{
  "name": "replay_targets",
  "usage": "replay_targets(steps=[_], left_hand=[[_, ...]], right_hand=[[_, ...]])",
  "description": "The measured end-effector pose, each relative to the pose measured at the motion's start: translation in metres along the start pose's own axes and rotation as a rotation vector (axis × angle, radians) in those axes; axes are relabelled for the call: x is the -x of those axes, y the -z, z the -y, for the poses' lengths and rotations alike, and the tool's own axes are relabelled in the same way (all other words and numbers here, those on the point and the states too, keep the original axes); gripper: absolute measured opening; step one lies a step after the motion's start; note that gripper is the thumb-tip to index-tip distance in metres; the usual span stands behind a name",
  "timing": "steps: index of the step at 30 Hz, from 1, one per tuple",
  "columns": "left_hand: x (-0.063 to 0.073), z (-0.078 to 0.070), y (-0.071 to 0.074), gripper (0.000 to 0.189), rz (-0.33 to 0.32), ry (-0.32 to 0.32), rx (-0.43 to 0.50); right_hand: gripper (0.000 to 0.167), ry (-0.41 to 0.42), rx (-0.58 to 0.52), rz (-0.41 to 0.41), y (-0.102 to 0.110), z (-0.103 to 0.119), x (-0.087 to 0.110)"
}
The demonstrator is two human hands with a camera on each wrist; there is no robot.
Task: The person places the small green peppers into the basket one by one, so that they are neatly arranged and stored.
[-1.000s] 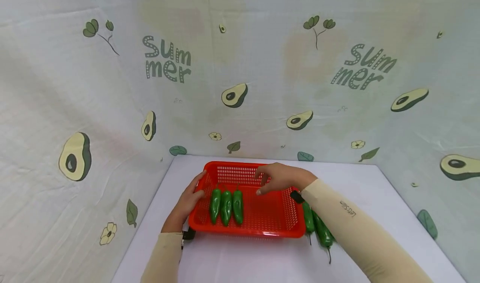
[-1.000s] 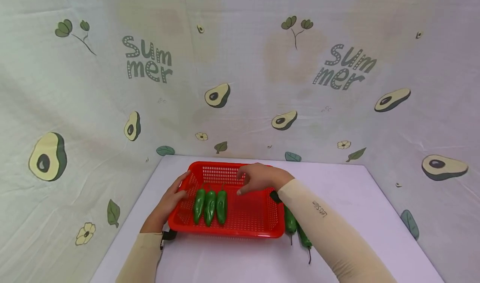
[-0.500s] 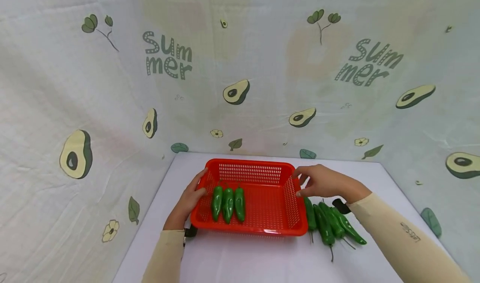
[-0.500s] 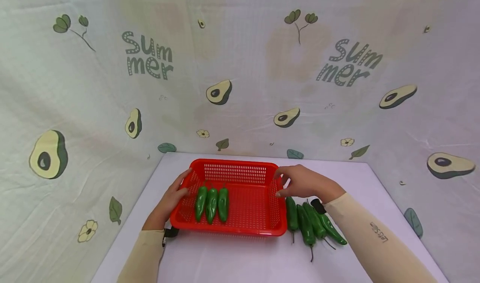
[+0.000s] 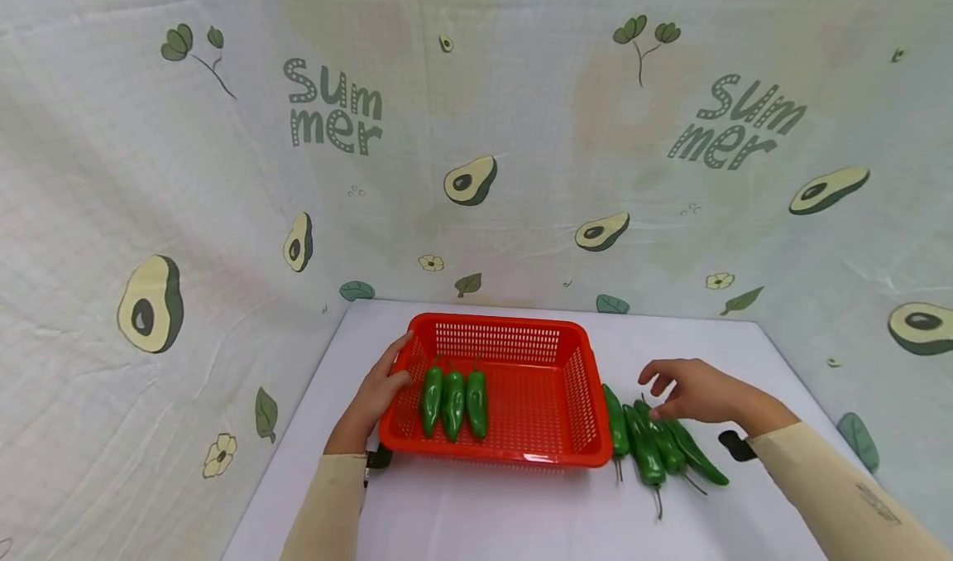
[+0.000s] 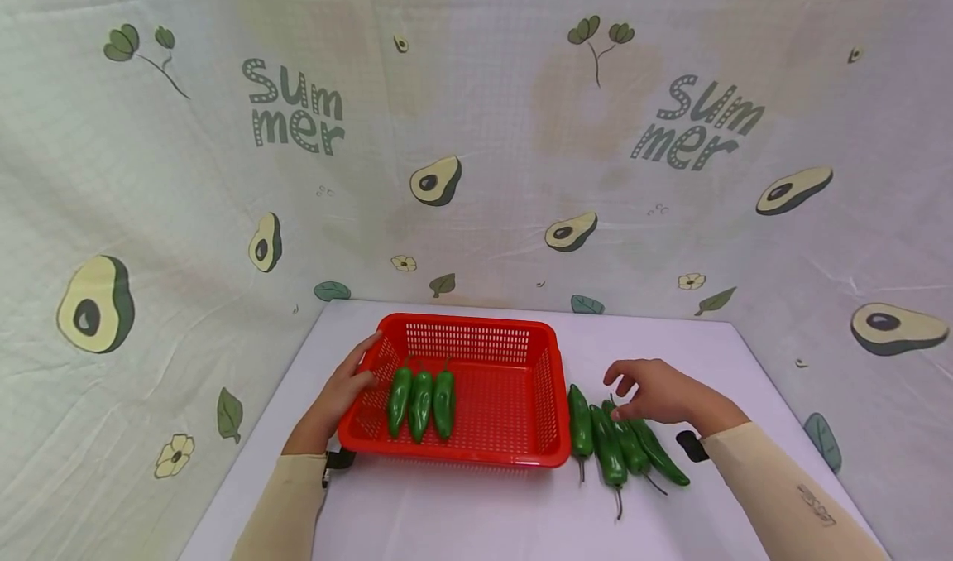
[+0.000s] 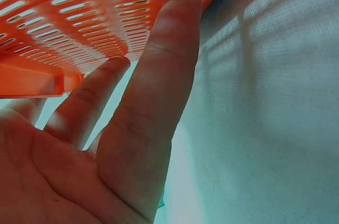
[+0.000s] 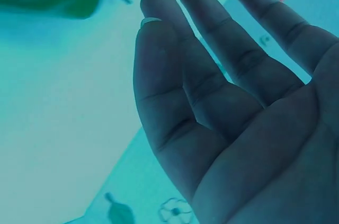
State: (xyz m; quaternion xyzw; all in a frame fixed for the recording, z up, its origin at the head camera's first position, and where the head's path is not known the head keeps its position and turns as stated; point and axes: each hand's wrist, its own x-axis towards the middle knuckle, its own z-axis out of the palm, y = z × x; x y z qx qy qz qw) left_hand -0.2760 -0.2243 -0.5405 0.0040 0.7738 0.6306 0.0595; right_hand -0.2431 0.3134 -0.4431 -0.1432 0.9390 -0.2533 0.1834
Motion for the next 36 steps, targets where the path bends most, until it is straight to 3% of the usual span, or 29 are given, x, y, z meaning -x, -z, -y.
replay_targets(steps=[14, 20, 26, 36], left_hand=[[0.002, -0.003, 0.001, 0.078, -0.007, 0.004, 0.010], [0.002, -0.001, -0.001, 0.078, -0.011, 0.001, 0.011], [0.002, -0.002, -0.003, 0.078, -0.014, -0.006, 0.008], [0.002, -0.001, -0.002, 0.078, -0.018, -0.008, 0.001]], right_hand=[[0.055, -0.044, -0.009, -0.035, -0.021, -0.062, 0.014], [0.066, -0.081, -0.028, -0.045, -0.026, -0.076, 0.016], [0.063, -0.092, -0.056, -0.046, -0.030, -0.086, 0.017], [0.061, -0.097, 0.004, -0.058, -0.035, -0.094, 0.017]])
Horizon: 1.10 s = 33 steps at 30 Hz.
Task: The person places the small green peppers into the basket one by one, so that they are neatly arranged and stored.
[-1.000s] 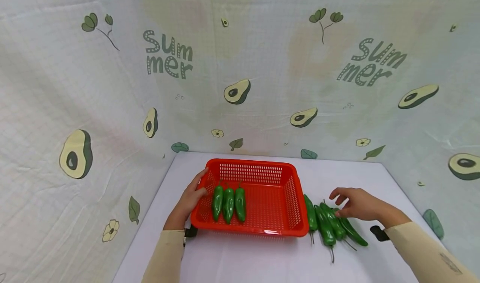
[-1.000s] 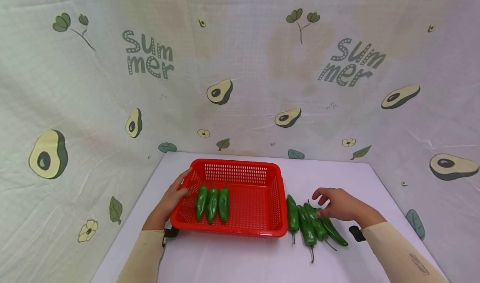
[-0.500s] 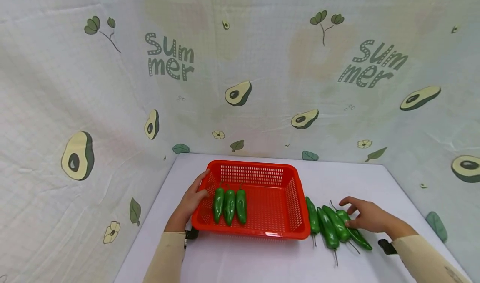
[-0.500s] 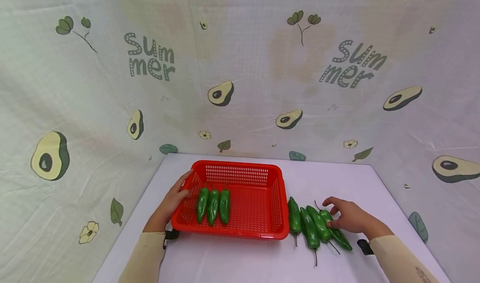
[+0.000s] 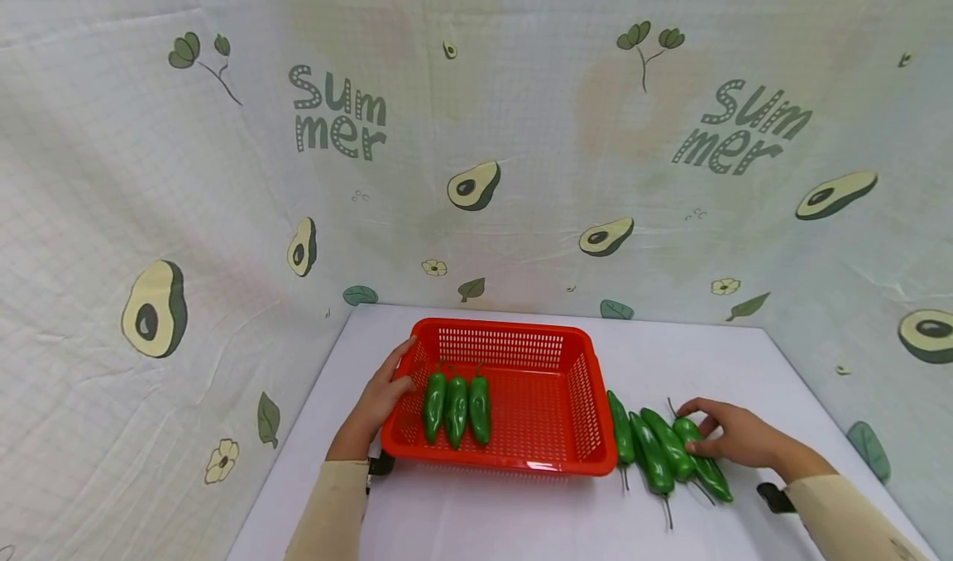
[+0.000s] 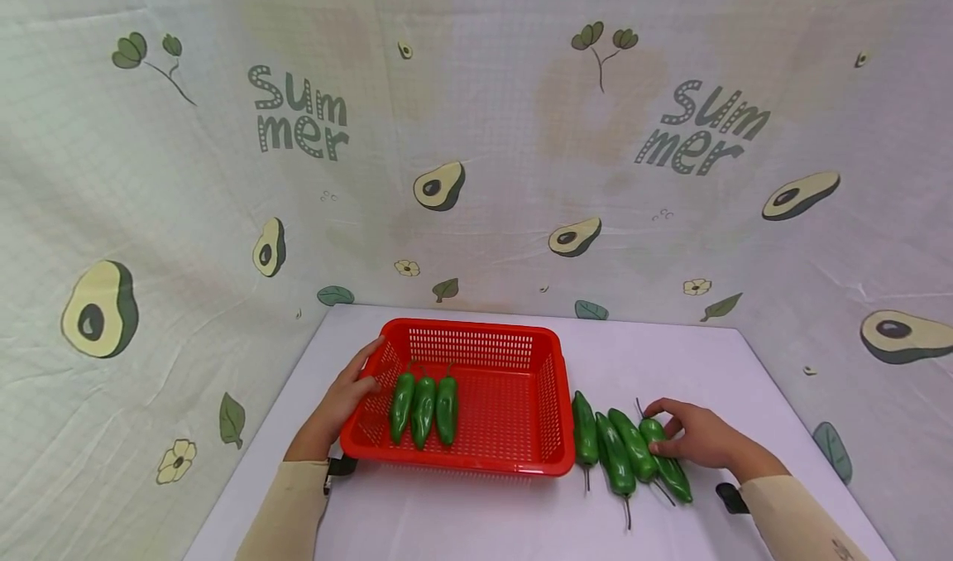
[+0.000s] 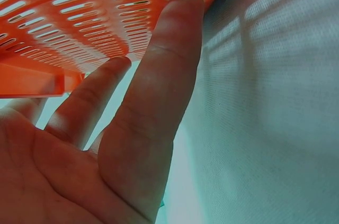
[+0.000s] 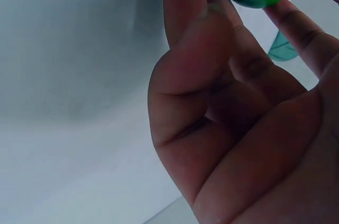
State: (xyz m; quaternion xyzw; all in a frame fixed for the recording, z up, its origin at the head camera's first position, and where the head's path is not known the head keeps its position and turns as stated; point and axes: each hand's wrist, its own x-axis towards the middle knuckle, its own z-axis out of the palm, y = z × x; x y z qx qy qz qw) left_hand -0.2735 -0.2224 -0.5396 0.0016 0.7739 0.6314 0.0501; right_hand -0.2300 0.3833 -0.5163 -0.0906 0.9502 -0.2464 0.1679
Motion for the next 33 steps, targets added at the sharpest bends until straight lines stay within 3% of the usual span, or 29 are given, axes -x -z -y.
replay_targets(steps=[33], left_hand=[[-0.001, 0.001, 0.001, 0.078, 0.005, -0.002, 0.004]], right_hand=[[0.064, -0.050, -0.141, 0.020, -0.006, -0.004, 0.012]])
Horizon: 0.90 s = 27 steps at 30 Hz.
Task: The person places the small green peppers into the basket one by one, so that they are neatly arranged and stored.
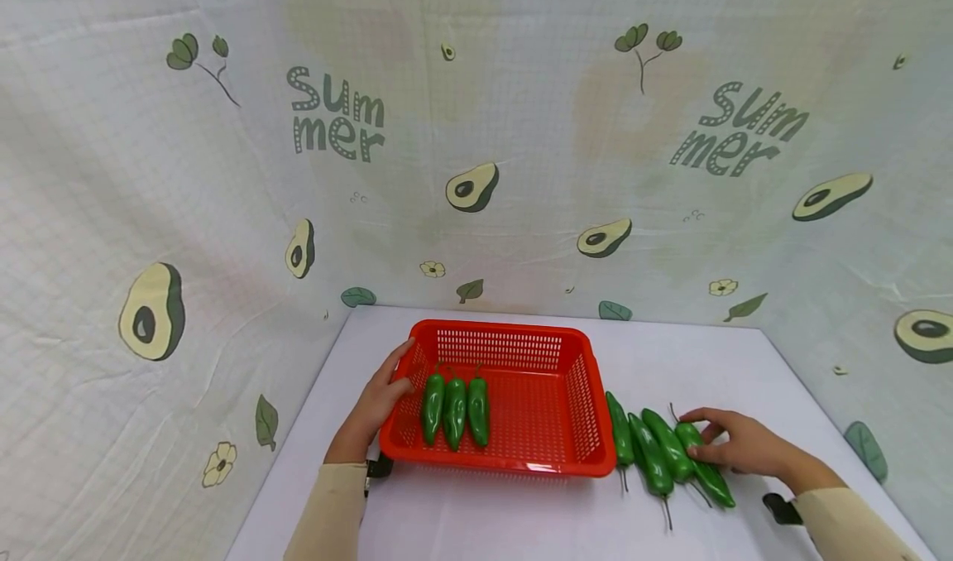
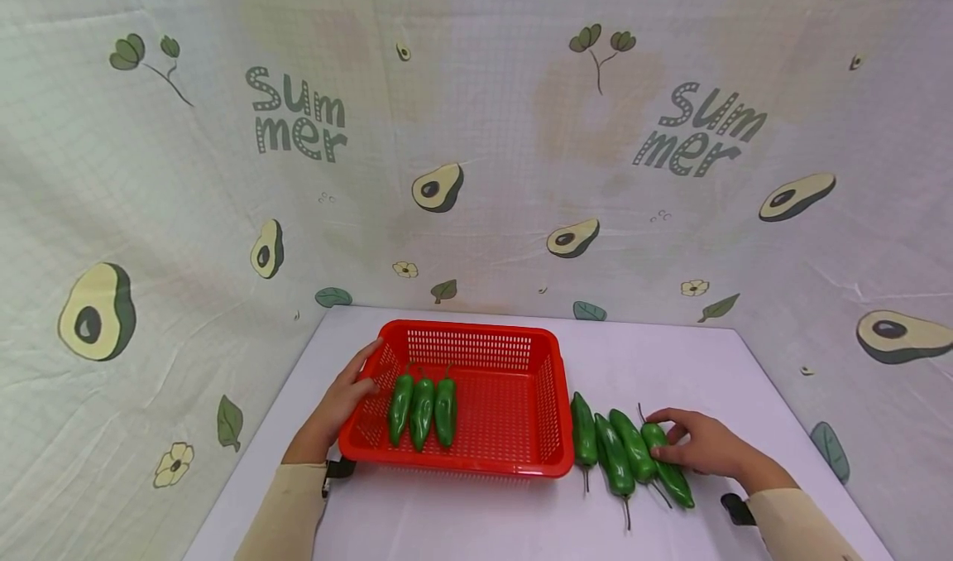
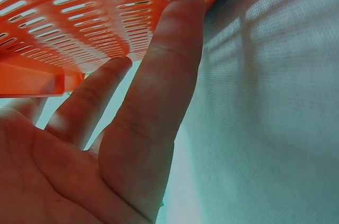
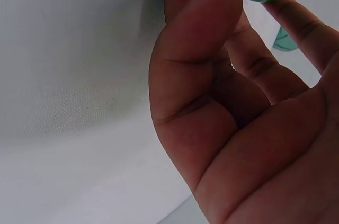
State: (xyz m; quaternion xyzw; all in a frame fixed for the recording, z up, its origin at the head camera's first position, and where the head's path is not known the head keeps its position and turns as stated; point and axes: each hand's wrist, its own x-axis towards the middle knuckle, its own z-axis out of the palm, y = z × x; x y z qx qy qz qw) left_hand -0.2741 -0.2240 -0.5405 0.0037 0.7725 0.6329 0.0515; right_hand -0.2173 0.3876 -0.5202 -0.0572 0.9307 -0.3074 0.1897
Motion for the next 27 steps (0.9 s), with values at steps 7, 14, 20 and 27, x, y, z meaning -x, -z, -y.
replay_targets(steps=[7, 14, 20, 27], left_hand=[[-0.0007, 0.0014, -0.0003, 0.078, -0.002, 0.003, 0.001], [-0.0005, 0.0008, 0.0005, 0.078, 0.003, 0.005, 0.002], [0.0001, -0.0010, 0.0004, 0.078, 0.007, 0.008, 0.008], [0.0000, -0.0015, -0.0002, 0.078, 0.012, 0.010, 0.021]], right_hand=[[0.067, -0.014, -0.016, 0.006, -0.0014, -0.0027, 0.0004], [0.070, -0.024, 0.028, -0.010, -0.0024, -0.0021, -0.0014], [0.070, -0.002, 0.068, -0.030, -0.0043, -0.0024, -0.0007], [0.068, 0.019, 0.070, -0.035, -0.0043, -0.0050, -0.0001]])
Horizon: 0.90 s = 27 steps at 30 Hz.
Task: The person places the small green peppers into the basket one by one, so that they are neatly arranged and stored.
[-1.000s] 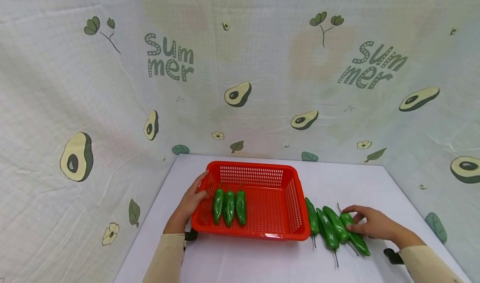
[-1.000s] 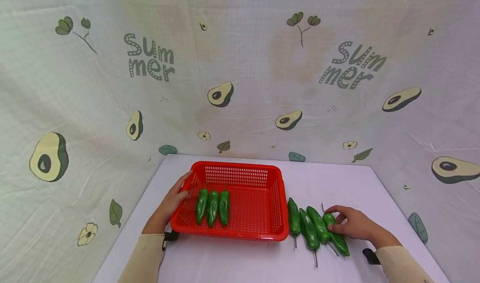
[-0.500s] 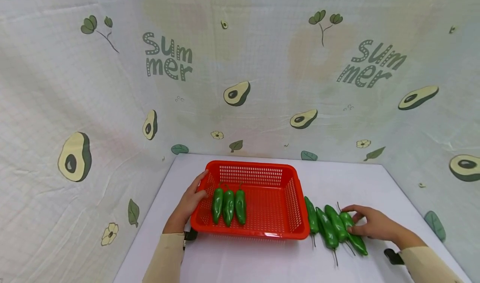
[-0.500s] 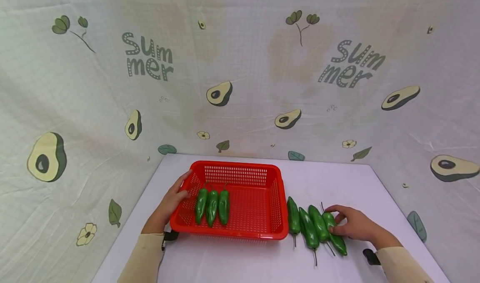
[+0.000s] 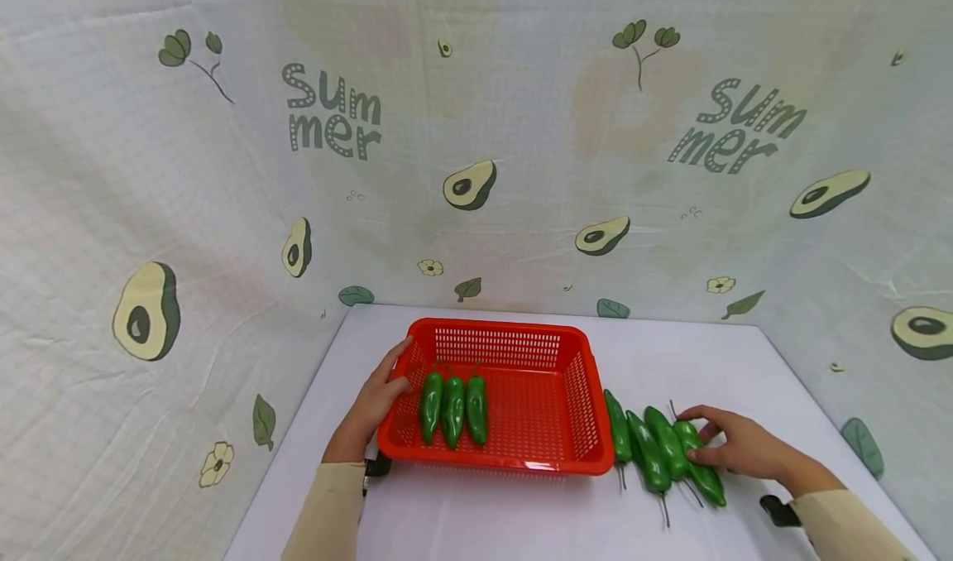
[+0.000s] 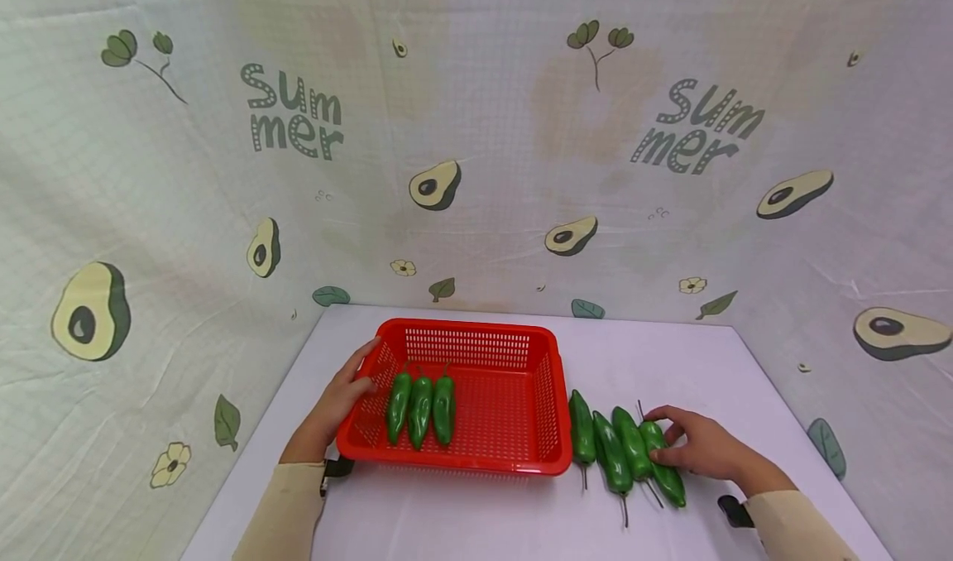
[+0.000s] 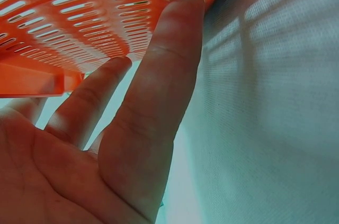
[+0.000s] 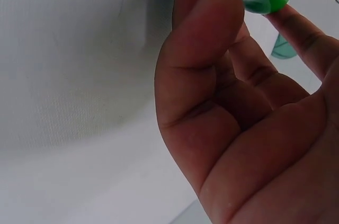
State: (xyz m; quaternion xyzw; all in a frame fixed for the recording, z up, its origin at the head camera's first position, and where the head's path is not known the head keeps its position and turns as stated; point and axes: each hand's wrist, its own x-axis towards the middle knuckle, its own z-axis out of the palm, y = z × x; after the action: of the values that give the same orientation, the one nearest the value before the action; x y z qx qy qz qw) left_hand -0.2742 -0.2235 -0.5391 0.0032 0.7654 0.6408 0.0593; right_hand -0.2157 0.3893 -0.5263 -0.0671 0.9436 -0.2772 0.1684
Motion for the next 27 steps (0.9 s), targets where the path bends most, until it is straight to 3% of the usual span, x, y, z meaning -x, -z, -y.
replay_targets(steps=[11, 20, 27], left_hand=[[-0.001, 0.001, 0.001, 0.077, -0.007, -0.013, 0.002], [0.001, 0.000, 0.001, 0.076, -0.002, -0.015, 0.019], [0.001, 0.000, 0.001, 0.077, -0.001, -0.002, 0.019]], right_hand=[[0.066, 0.013, -0.031, -0.027, 0.006, 0.002, 0.002], [0.066, -0.017, -0.085, 0.003, 0.011, 0.002, 0.001], [0.067, -0.011, -0.051, -0.001, 0.015, 0.004, 0.001]])
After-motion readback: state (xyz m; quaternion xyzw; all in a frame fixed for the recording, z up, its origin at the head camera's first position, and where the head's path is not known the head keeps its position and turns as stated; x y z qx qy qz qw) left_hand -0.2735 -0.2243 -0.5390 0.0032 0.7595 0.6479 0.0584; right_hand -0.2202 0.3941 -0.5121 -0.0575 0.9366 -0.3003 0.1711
